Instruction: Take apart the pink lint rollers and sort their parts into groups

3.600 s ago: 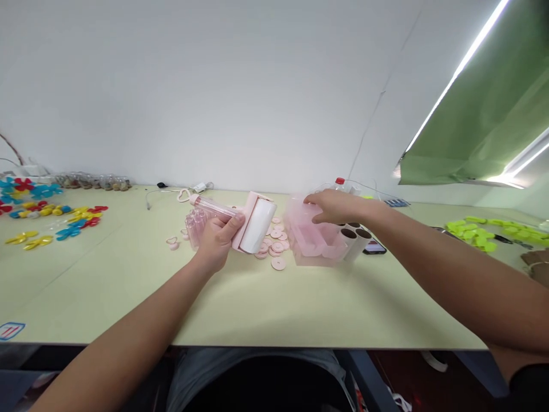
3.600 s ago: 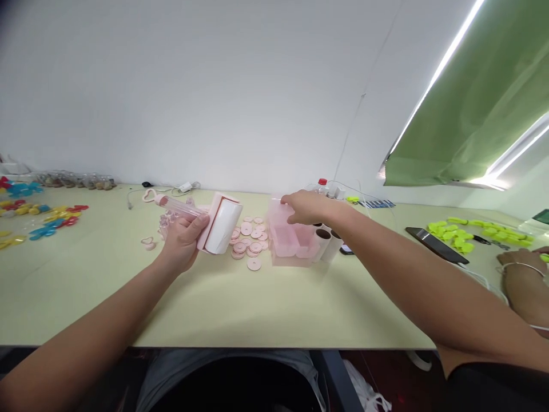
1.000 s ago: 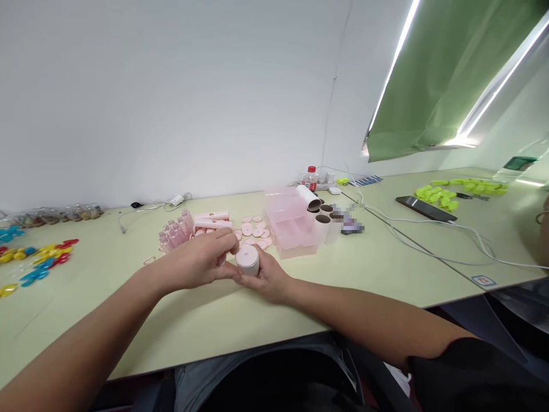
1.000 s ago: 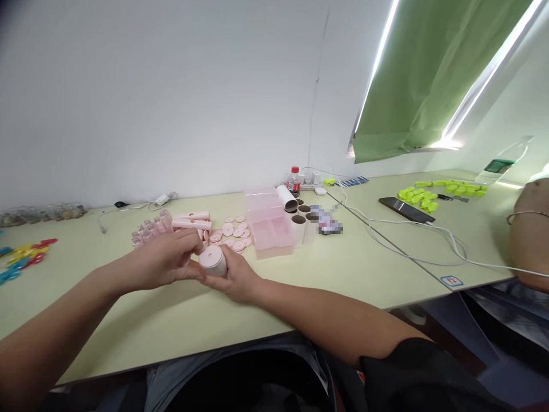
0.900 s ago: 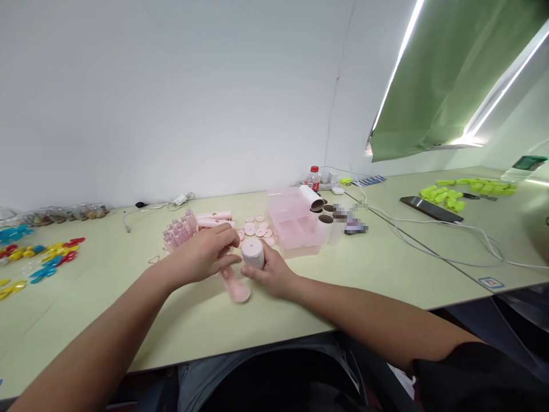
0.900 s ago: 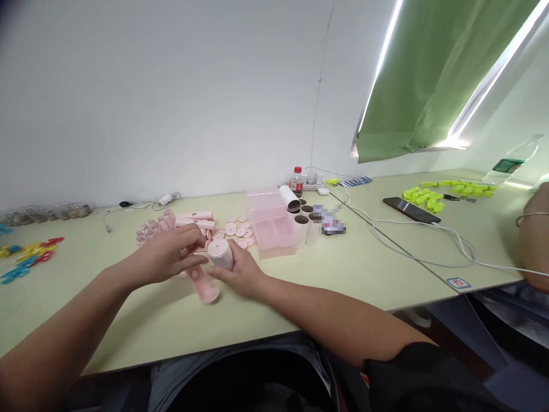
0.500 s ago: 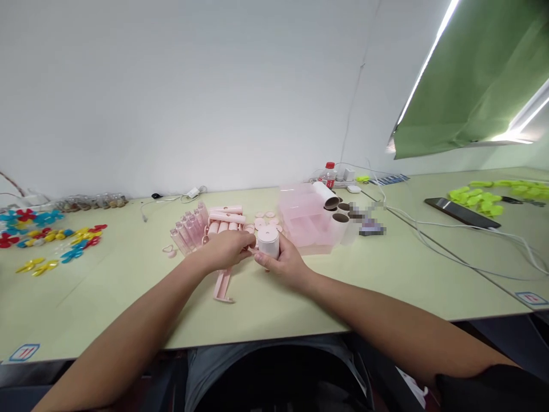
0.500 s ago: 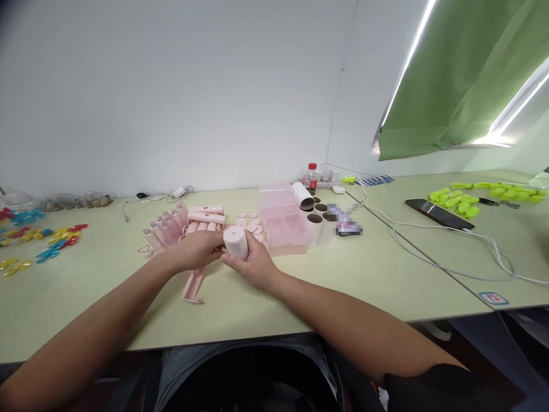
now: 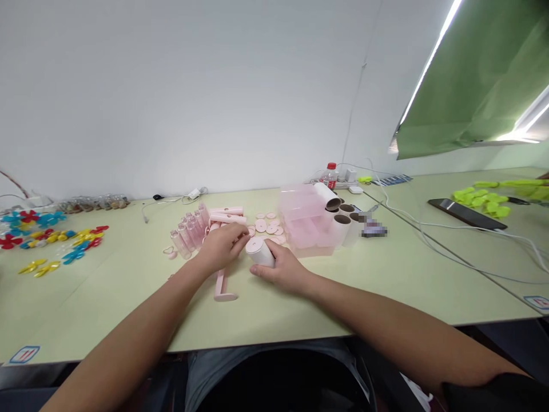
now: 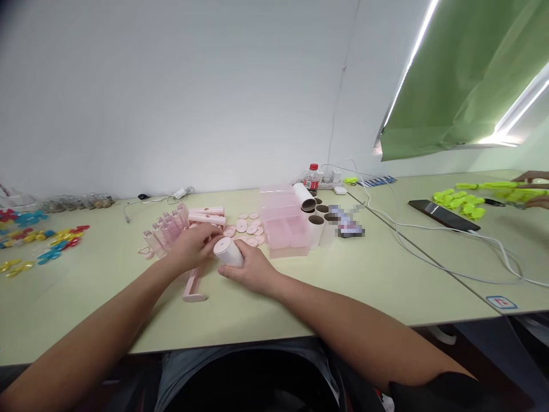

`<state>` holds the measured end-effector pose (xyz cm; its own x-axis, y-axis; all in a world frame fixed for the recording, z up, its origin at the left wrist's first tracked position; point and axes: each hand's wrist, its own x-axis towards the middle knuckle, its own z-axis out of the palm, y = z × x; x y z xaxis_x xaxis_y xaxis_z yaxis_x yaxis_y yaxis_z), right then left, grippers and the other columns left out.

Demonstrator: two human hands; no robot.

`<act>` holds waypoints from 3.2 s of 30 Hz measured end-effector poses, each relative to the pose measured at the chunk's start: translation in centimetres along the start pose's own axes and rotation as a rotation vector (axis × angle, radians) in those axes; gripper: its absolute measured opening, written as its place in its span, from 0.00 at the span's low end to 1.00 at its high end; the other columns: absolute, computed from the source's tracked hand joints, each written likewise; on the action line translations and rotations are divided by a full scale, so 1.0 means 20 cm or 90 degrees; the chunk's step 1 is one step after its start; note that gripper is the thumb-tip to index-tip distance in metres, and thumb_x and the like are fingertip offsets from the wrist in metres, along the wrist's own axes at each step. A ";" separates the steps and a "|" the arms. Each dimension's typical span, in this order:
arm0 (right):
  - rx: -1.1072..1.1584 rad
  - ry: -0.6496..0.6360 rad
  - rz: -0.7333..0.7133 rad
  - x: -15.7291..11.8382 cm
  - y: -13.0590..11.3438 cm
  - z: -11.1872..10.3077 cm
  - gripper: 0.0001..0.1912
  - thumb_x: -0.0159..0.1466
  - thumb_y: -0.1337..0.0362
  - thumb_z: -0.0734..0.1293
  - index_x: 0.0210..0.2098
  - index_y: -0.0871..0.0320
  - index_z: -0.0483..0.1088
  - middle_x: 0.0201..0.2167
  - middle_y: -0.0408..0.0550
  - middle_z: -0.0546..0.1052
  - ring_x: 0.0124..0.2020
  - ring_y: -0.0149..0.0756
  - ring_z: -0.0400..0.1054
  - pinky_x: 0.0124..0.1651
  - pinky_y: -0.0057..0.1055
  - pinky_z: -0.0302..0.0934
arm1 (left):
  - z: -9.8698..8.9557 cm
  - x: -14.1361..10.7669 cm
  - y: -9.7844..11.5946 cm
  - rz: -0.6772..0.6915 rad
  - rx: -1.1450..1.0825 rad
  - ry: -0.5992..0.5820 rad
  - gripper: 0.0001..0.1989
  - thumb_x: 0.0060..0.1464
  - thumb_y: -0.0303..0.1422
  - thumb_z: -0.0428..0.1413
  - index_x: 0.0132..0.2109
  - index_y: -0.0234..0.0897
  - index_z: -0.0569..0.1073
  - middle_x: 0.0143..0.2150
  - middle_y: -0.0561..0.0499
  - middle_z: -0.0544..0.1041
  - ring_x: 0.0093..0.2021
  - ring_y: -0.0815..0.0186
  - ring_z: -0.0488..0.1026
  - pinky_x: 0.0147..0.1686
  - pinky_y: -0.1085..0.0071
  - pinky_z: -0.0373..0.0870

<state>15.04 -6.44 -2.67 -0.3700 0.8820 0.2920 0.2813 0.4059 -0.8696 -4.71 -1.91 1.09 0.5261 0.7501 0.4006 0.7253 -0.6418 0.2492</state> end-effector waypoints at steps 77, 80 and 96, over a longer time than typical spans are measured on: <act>0.721 -0.092 0.349 0.02 -0.05 0.00 0.16 0.68 0.63 0.53 0.47 0.64 0.65 0.31 0.52 0.77 0.26 0.36 0.75 0.30 0.34 0.73 | -0.03 -0.02 0.02 -0.201 -0.597 0.021 0.20 0.52 0.49 0.60 0.36 0.37 0.67 0.25 0.56 0.69 0.22 0.72 0.67 0.23 0.73 0.68; 0.724 -0.066 0.330 0.03 -0.06 -0.01 0.14 0.66 0.66 0.55 0.46 0.63 0.66 0.32 0.52 0.78 0.25 0.35 0.74 0.29 0.33 0.72 | -0.04 -0.01 0.01 -0.219 -0.611 0.059 0.22 0.50 0.51 0.61 0.36 0.37 0.67 0.23 0.57 0.69 0.21 0.72 0.67 0.21 0.74 0.68; 0.659 -0.039 0.313 0.03 -0.06 0.01 0.12 0.67 0.66 0.55 0.38 0.63 0.69 0.31 0.51 0.78 0.22 0.32 0.70 0.25 0.32 0.69 | -0.04 -0.01 -0.01 -0.245 -0.636 0.077 0.25 0.46 0.52 0.63 0.36 0.36 0.68 0.24 0.57 0.68 0.22 0.72 0.67 0.20 0.75 0.67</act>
<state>14.31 -6.51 -1.55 -0.4719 0.8659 -0.1657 -0.4448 -0.3961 -0.8033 -5.22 -2.09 1.61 0.2525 0.9439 0.2127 0.1131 -0.2471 0.9624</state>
